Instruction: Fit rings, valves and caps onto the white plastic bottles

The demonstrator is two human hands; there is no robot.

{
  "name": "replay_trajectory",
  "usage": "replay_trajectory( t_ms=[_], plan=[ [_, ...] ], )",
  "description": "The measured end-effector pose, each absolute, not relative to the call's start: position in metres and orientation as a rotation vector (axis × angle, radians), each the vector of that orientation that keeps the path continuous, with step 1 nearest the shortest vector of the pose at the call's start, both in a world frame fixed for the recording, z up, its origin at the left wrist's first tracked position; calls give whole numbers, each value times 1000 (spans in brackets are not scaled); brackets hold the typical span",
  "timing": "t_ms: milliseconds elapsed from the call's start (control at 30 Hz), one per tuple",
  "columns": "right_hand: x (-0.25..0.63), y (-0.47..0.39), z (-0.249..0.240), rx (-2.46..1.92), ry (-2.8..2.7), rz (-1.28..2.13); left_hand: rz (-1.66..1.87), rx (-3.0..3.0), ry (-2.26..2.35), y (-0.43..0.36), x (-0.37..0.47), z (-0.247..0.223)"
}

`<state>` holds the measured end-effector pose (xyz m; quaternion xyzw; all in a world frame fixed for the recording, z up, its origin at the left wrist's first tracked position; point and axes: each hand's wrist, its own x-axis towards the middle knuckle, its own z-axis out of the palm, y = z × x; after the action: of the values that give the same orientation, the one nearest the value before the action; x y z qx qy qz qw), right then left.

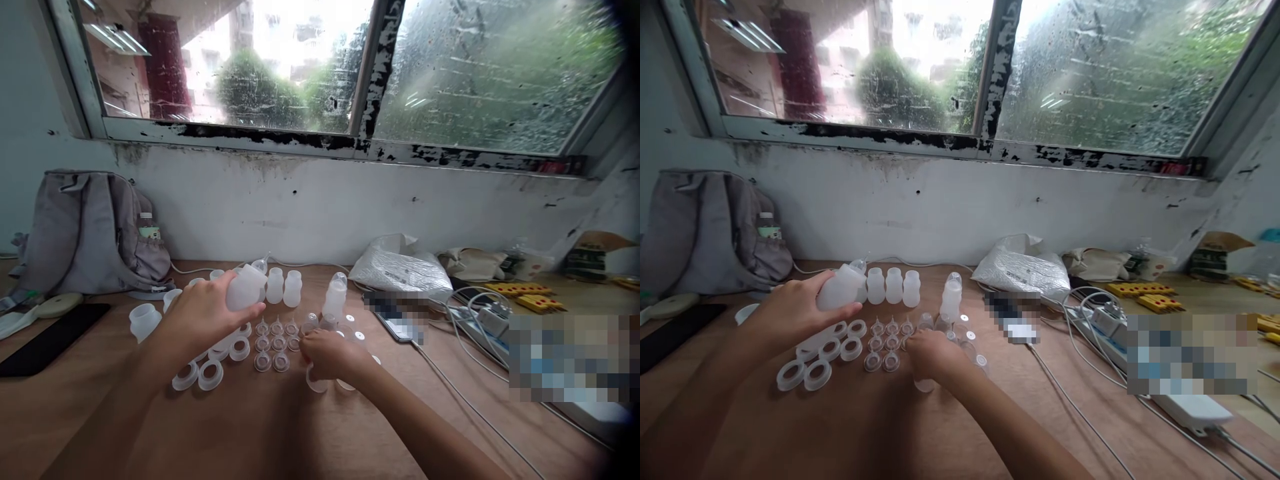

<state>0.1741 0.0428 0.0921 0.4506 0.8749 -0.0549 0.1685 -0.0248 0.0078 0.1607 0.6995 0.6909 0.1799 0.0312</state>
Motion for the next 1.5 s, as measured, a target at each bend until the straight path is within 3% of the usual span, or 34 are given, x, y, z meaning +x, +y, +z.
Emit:
replay_trajectory(
  t_ms=[300, 600, 867, 1300, 1500],
  plan=[
    [190, 51, 100, 1488, 2789, -158, 487, 2222, 2115, 11, -17, 153],
    [177, 26, 130, 1443, 3311, -1237, 593, 2421, 1798, 3, 4, 136],
    [180, 25, 132, 1201, 3139, -2001, 714, 2342, 1430, -5, 12, 137],
    [181, 16, 133, 1110, 3176, -1991, 633, 2151, 1106, -5, 5, 146],
    [188, 9, 145, 856, 3179, -1864, 359, 1892, 713, 1, -1, 149]
  ],
)
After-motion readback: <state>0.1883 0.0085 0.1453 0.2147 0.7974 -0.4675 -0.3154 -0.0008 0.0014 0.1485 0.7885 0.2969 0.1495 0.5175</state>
